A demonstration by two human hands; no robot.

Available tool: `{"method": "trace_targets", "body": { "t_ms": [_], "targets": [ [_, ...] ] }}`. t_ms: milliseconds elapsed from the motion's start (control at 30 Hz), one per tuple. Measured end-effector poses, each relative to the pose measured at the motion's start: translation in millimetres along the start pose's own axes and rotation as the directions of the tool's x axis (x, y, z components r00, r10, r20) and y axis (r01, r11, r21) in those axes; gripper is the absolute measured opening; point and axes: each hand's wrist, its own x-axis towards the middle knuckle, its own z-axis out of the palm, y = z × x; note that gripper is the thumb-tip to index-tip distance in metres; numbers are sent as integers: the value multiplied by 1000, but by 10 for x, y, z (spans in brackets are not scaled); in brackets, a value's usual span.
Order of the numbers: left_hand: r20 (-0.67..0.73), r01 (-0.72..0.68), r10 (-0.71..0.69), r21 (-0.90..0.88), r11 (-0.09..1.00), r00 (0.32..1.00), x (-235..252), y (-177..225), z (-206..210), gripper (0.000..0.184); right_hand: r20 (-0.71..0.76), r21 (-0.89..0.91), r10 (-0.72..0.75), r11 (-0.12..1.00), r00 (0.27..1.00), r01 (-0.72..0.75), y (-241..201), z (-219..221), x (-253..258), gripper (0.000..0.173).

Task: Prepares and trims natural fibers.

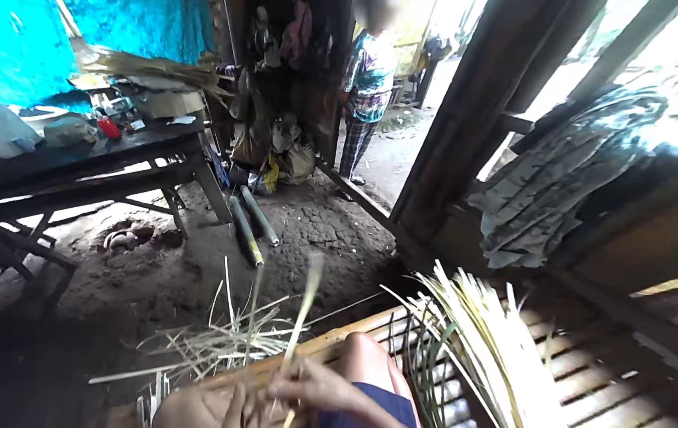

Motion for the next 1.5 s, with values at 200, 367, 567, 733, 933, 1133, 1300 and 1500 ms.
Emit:
{"method": "trace_targets", "body": {
  "t_ms": [200, 367, 567, 733, 933, 1133, 1300, 1500],
  "targets": [
    [-308, -242, 210, -69, 968, 928, 451, 421, 508, 58, -115, -87, -28, 996, 993, 17, -479, 67, 174, 26],
    [-448, -477, 404, -57, 877, 797, 303, 654, 41, 57, 68, 108, -84, 991, 994, 77, -300, -30, -170, 24],
    [-764, -505, 306, -31, 863, 569, -197, 511, -658, 58, 328, 234, -62, 972, 943, -17, 54, 39, -677, 27],
    [-838, -474, 274, 22, 880, 471, -606, 403, -963, 56, 317, 280, -12, 957, 948, -82, 208, -143, -1043, 27],
    [-819, -385, 251, 39, 922, 517, -1075, 327, -1264, 55, 248, 413, 111, 887, 962, -209, 376, -374, -1457, 28],
    [-815, -364, 209, -3, 931, 540, -1245, 381, -1399, 64, 206, 530, 201, 800, 958, -282, 527, -561, -1923, 27],
    [-747, -331, 205, -22, 943, 633, -1191, 426, -1447, 64, -130, 546, 347, 807, 929, -225, 617, -985, -2411, 30],
    [-633, -376, 442, 246, 893, 636, -841, 982, -1358, 56, -580, 385, 353, 913, 734, -134, 299, -1026, -874, 44]
  ]
}}
